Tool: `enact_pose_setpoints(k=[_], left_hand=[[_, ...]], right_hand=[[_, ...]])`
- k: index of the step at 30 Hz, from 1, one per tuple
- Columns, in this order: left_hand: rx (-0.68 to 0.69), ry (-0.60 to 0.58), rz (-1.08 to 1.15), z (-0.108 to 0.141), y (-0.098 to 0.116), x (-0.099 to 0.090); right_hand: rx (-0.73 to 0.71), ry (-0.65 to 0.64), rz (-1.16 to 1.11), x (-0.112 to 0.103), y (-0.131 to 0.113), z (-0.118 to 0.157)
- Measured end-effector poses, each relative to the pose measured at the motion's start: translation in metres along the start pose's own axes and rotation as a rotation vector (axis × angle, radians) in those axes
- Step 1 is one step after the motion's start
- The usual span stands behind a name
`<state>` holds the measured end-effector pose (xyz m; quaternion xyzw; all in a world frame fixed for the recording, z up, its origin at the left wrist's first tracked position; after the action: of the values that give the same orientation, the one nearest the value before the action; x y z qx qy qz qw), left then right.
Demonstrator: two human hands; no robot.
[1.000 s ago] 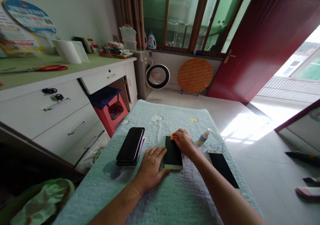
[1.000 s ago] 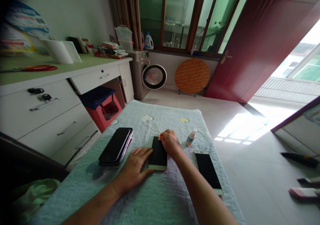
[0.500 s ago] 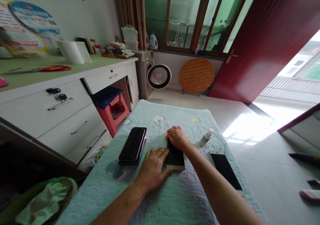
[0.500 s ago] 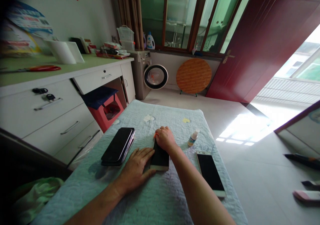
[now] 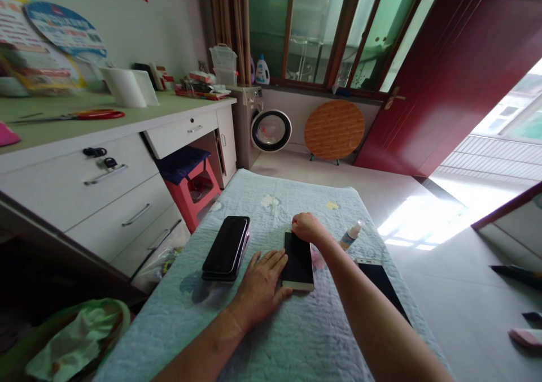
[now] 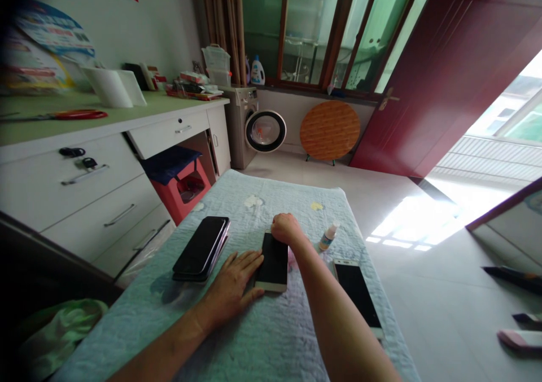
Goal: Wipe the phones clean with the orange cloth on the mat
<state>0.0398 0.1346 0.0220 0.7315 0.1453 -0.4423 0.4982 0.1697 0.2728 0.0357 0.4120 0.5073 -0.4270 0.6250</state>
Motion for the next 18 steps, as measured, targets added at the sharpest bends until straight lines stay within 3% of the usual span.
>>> enact_pose_setpoints(k=[9,18], left_hand=[[-0.008,0.013,0.013,0.001,-0.001,-0.003],[-0.008,0.077,-0.009,0.001,0.003,-0.003]], right_hand=[[-0.08,0.006,0.013,-0.003,-0.024,-0.008],[0.013,-0.052,0.017,0.001,0.015,0.006]])
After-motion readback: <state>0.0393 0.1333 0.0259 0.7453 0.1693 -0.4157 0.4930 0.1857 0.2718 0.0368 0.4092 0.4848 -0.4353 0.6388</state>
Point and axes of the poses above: each hand's wrist, its own z-axis away from the middle knuckle, its own x-axis out of the palm, y = z × x, the point moved 5 cm from there along -z, towards the middle knuckle, and after that the axes turned 13 degrees about z, right-handed, at the moved point
